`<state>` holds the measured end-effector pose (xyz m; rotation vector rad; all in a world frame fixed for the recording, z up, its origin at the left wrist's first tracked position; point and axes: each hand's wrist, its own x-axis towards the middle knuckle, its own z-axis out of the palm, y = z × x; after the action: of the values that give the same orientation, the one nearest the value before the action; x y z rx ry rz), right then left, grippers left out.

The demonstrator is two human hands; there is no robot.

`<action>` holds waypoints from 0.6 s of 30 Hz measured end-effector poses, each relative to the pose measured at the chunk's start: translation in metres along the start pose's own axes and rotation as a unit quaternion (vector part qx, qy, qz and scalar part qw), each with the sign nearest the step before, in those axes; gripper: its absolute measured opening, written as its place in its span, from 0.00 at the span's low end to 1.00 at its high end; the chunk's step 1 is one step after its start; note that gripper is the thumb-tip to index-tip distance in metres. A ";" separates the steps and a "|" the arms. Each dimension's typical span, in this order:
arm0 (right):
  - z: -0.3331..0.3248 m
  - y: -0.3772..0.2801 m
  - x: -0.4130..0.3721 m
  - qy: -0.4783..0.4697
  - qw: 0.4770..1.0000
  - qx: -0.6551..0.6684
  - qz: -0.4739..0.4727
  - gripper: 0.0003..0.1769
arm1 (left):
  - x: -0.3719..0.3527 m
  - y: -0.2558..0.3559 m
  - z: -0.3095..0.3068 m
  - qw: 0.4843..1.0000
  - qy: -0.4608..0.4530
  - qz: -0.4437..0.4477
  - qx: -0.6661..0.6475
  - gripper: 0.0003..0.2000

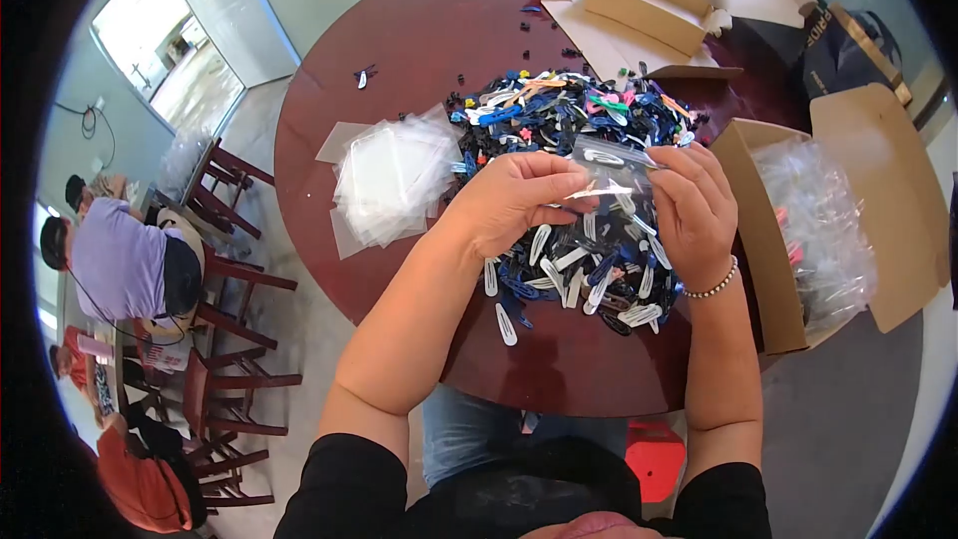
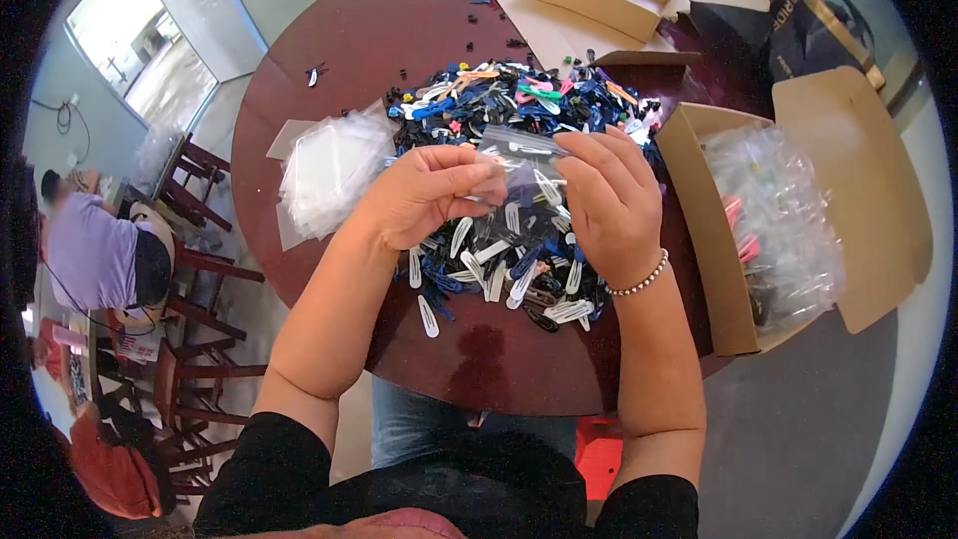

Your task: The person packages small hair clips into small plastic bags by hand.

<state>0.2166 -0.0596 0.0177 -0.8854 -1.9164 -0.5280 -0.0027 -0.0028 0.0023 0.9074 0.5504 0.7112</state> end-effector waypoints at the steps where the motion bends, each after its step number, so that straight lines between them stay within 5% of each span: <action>1: -0.001 0.000 0.001 -0.008 1.000 -0.002 -0.003 0.08 | 0.000 -0.001 0.002 1.000 0.006 0.002 0.031 0.10; 13: -0.002 -0.018 0.010 0.043 0.997 0.020 0.060 0.11 | 0.001 -0.002 0.007 0.963 0.090 0.121 0.222 0.05; 18: 0.005 -0.029 0.009 -0.006 0.997 0.053 0.057 0.11 | -0.001 -0.004 0.006 0.947 0.081 0.143 0.276 0.06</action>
<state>0.1890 -0.0718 0.0233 -0.9241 -1.8728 -0.3509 0.0028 -0.0085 0.0019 1.4811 0.7957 0.9193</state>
